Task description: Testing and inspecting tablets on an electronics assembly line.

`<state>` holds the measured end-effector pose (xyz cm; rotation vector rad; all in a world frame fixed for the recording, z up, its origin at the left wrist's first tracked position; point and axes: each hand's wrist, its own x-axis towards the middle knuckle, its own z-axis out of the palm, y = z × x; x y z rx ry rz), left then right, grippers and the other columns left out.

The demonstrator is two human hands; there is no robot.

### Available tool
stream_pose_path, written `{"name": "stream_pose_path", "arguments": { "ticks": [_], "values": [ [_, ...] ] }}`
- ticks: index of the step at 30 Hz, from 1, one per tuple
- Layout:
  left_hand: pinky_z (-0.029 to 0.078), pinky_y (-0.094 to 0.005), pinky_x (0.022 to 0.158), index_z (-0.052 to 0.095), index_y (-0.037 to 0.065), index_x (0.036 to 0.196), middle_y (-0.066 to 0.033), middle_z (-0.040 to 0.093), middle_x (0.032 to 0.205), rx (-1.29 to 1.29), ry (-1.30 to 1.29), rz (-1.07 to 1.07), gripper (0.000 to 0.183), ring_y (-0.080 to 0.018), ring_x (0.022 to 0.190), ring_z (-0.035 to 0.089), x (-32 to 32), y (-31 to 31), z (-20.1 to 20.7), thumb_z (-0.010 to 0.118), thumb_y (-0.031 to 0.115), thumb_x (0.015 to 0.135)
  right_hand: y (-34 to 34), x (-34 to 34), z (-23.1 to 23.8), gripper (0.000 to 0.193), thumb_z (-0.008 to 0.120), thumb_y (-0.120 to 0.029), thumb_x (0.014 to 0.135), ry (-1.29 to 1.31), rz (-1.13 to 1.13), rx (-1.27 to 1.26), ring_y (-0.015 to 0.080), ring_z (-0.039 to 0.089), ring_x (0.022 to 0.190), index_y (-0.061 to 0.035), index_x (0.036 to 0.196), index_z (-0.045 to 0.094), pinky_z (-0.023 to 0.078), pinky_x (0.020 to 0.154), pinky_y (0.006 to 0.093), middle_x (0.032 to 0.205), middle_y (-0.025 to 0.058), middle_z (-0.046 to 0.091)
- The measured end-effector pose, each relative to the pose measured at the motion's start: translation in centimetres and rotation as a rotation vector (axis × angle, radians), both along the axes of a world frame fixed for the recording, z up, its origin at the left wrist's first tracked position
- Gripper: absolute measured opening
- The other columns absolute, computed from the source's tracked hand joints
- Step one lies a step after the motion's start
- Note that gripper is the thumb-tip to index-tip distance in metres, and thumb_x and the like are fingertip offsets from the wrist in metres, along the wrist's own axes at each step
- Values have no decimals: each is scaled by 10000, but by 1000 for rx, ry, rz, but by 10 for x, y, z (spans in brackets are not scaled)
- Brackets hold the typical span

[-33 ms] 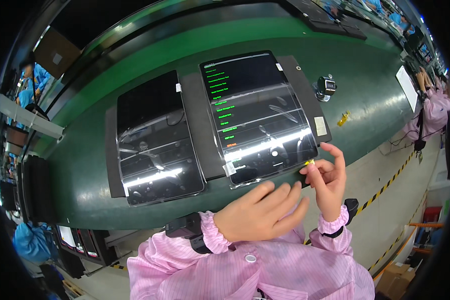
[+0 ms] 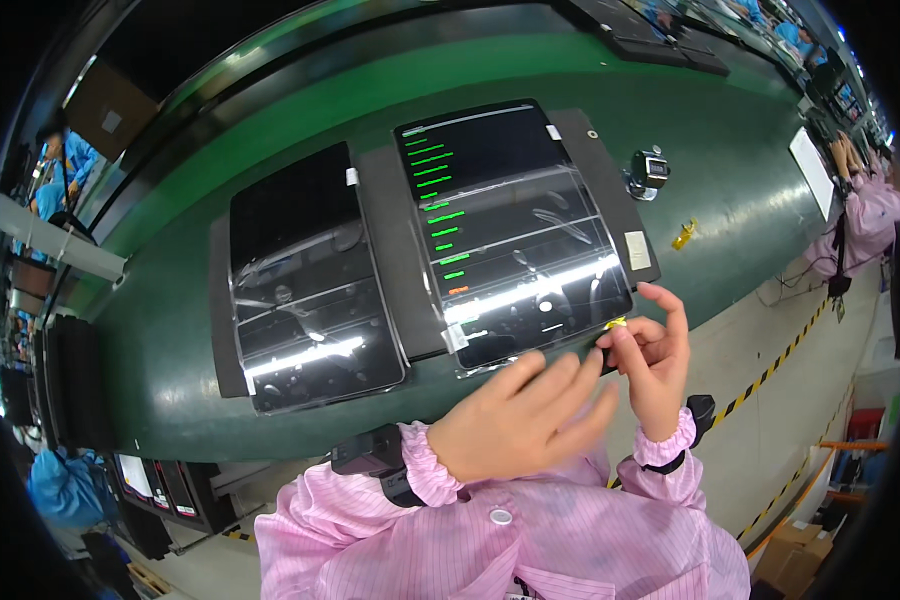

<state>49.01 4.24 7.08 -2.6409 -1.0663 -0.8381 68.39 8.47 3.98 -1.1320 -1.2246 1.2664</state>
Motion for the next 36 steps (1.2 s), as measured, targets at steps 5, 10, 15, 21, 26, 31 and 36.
{"name": "stream_pose_path", "arguments": {
  "ticks": [5,10,15,21,26,31,36],
  "values": [
    [215,-546,1135,481,-29,1356,-178,477,1430,-315,15,294,778,-314,1399,379,15,32,-1,674,495,814,-6,-3,-1,416,582,45,929,87,-16,-41,64,609,697,-16,1289,384,455,611,196,790,44,653],
    [189,-584,1136,428,-98,1364,-205,490,1399,-290,24,322,848,-386,1385,371,20,43,5,654,514,823,-14,20,-1,430,606,58,897,11,7,-35,77,622,702,-11,1267,399,461,629,205,775,40,655],
    [167,-593,1146,422,-94,1374,-204,494,1395,-312,40,332,800,-399,1392,353,22,44,9,647,459,841,-30,5,-7,441,652,35,863,-57,203,111,45,577,662,-21,1243,436,440,621,201,764,9,654],
    [159,-584,1153,477,-49,1347,-199,486,1406,-340,-33,302,622,-394,1379,365,19,48,9,606,302,850,13,42,3,389,582,27,899,-53,-305,283,36,535,626,-30,1258,444,410,566,202,679,-22,569],
    [166,-584,1152,478,-43,1344,-196,490,1399,-312,-13,321,596,-382,1376,372,19,47,6,594,279,855,94,56,7,307,640,-100,927,-590,-220,368,89,558,568,-4,1194,524,412,531,257,635,55,585],
    [178,-588,1149,507,-36,1315,-203,475,1411,-330,-26,316,556,-376,1372,381,20,47,5,599,264,855,120,74,-2,282,705,-279,890,-1164,-597,327,277,593,619,-13,822,641,483,600,377,671,110,607],
    [183,-589,1149,508,-28,1319,-203,475,1410,-320,-15,323,563,-375,1367,388,20,46,4,621,259,847,136,94,-18,292,774,-274,806,-1171,-536,324,310,619,812,-14,786,643,504,710,412,854,142,631]
  ]
}}
